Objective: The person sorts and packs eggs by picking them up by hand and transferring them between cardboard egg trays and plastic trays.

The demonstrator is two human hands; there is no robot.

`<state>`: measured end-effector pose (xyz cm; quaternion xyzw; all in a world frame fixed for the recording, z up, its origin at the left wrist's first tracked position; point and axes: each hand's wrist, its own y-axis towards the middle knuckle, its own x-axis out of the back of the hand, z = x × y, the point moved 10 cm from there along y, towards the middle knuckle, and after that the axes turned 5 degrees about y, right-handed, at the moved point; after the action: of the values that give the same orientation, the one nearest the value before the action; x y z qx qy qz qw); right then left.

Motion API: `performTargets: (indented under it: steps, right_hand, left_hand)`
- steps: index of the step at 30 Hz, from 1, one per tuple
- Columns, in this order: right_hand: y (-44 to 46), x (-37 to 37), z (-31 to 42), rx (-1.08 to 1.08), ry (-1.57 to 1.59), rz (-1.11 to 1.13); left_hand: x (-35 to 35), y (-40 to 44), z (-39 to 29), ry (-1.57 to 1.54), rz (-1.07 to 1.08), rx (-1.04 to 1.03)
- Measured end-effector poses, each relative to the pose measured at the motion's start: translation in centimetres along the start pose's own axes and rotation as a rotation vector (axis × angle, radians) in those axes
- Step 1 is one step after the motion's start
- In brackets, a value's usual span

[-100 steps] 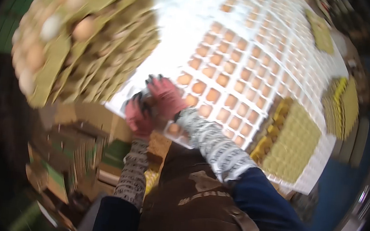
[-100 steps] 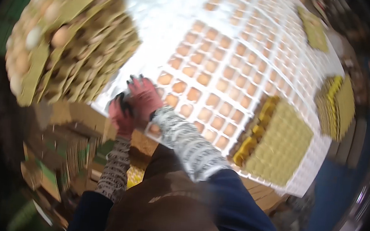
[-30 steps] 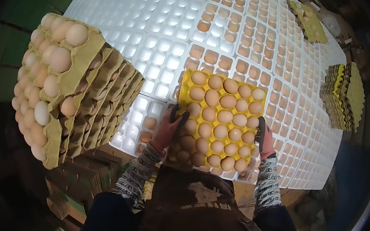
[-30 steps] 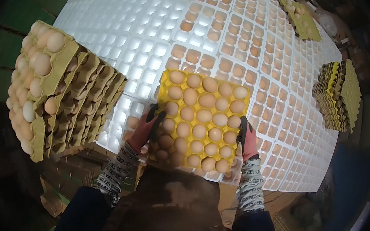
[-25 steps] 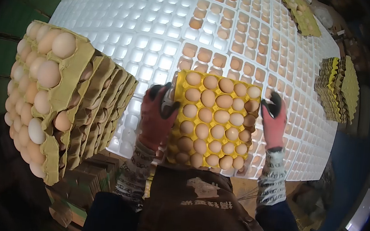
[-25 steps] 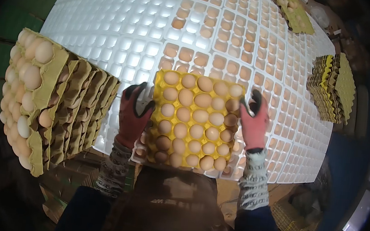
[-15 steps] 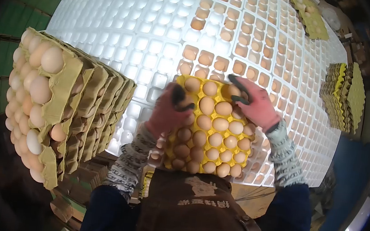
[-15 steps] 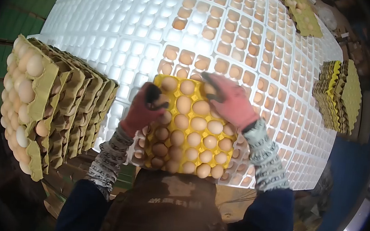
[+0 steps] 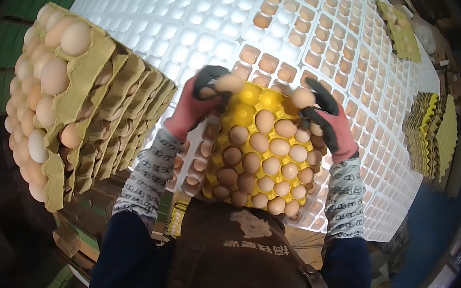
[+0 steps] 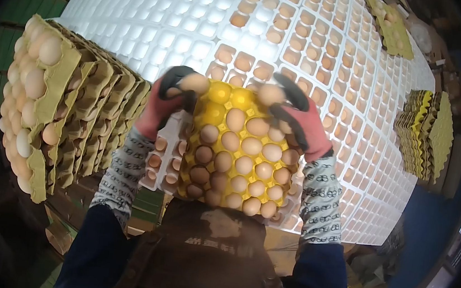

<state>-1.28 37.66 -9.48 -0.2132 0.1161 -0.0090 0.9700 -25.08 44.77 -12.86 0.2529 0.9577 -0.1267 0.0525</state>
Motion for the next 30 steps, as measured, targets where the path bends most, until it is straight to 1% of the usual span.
performTargets:
  steps: [1, 2, 4, 5, 6, 8, 10, 11, 12, 13, 14, 15, 16, 17, 18, 20, 22, 23, 24, 25, 26, 28, 29, 30]
  right_hand:
    - [-0.6, 0.4, 0.6, 0.078, 0.094, -0.006]
    - [-0.9, -0.4, 0.7, 0.119, -0.237, 0.008]
    - [-0.8, -4.2, 1.9, 0.229, -0.896, 0.049]
    - [-0.5, -6.0, 0.8, 0.477, -1.282, 0.033]
    - [0.1, -8.2, -0.4, 0.301, -1.626, 0.083]
    - [1.2, -9.9, -1.7, 0.293, -1.836, 0.203]
    - [1.4, -9.4, -0.3, 0.363, -1.692, 0.253]
    - [1.8, -8.0, 0.0, 0.348, -1.498, 0.269]
    - [2.7, -6.5, -0.4, 0.175, -1.146, 0.328]
    - [3.5, -5.1, -0.9, 0.006, -0.794, 0.336]
    - [4.6, -4.1, -2.0, -0.011, -0.520, 0.347]
    - [4.3, -7.2, -0.2, -0.084, -0.352, 0.336]
    - [5.5, -8.7, 0.1, 0.081, -0.338, 0.404]
    - [6.1, -10.9, 0.0, 0.135, -0.483, 0.365]
    - [6.8, -13.7, 0.2, 0.203, -0.629, 0.323]
    - [7.9, -19.1, 0.6, 0.643, -1.268, 0.234]
    - [10.2, -22.2, -1.8, 0.689, -1.602, 0.266]
    - [11.6, -21.9, -3.9, 0.855, -1.635, 0.213]
    - [12.7, -21.5, -5.1, 0.638, -1.708, 0.291]
    - [13.6, -21.3, -5.3, 0.497, -1.751, 0.333]
    - [14.0, -21.0, -5.7, 0.346, -1.788, 0.382]
    - [15.1, -20.4, -5.0, 0.222, -1.783, 0.417]
    - [17.1, -18.7, -6.8, 0.245, -1.702, 0.453]
    - [18.1, -18.5, -6.5, 0.188, -1.604, 0.516]
  left_hand:
    - [0.7, -1.1, -0.4, -0.194, -0.042, -0.025]
    - [0.3, -1.9, 0.2, -0.264, 0.047, 0.062]
    - [-1.8, -2.8, -1.5, 0.269, 0.096, -0.164]
    - [-3.8, -3.6, -2.2, 0.744, 0.150, -0.222]
    - [-5.8, -4.7, -2.5, 1.272, 0.102, -0.546]
    - [-6.7, -5.4, -2.8, 1.280, 0.141, -0.602]
    - [-6.3, -5.8, -3.3, 1.293, 0.165, -0.653]
    - [-5.8, -6.2, -3.3, 1.293, 0.182, -0.675]
    - [-2.6, -6.0, -2.3, 0.840, 0.093, -0.417]
    - [0.4, -7.0, 0.7, 0.382, -0.002, -0.179]
    - [2.8, -8.3, 5.1, -0.086, -0.082, 0.049]
    - [3.5, -9.4, 7.9, -0.301, -0.100, 0.131]
    - [4.3, -10.6, 10.8, -0.531, -0.139, 0.210]
    - [5.1, -11.8, 13.7, -0.749, -0.197, 0.283]
    - [6.3, -11.1, 15.3, -0.634, -0.221, 0.251]
    - [8.9, -9.3, 18.3, -0.400, -0.267, 0.180]
    - [9.8, -9.4, 18.0, -0.197, -0.358, 0.116]
    - [9.6, -9.2, 16.2, -0.102, -0.417, 0.081]
    - [9.4, -8.6, 13.6, -0.002, -0.471, 0.041]
    - [8.2, -8.5, 11.3, -0.181, -0.479, 0.147]
    - [8.5, -8.7, 8.1, 0.120, -0.585, 0.027]
    - [7.5, -9.7, 3.0, 0.729, -0.775, -0.204]
    - [7.4, -9.3, 3.4, 0.904, -0.779, -0.102]
    - [7.3, -9.0, 3.6, 0.999, -0.790, -0.110]
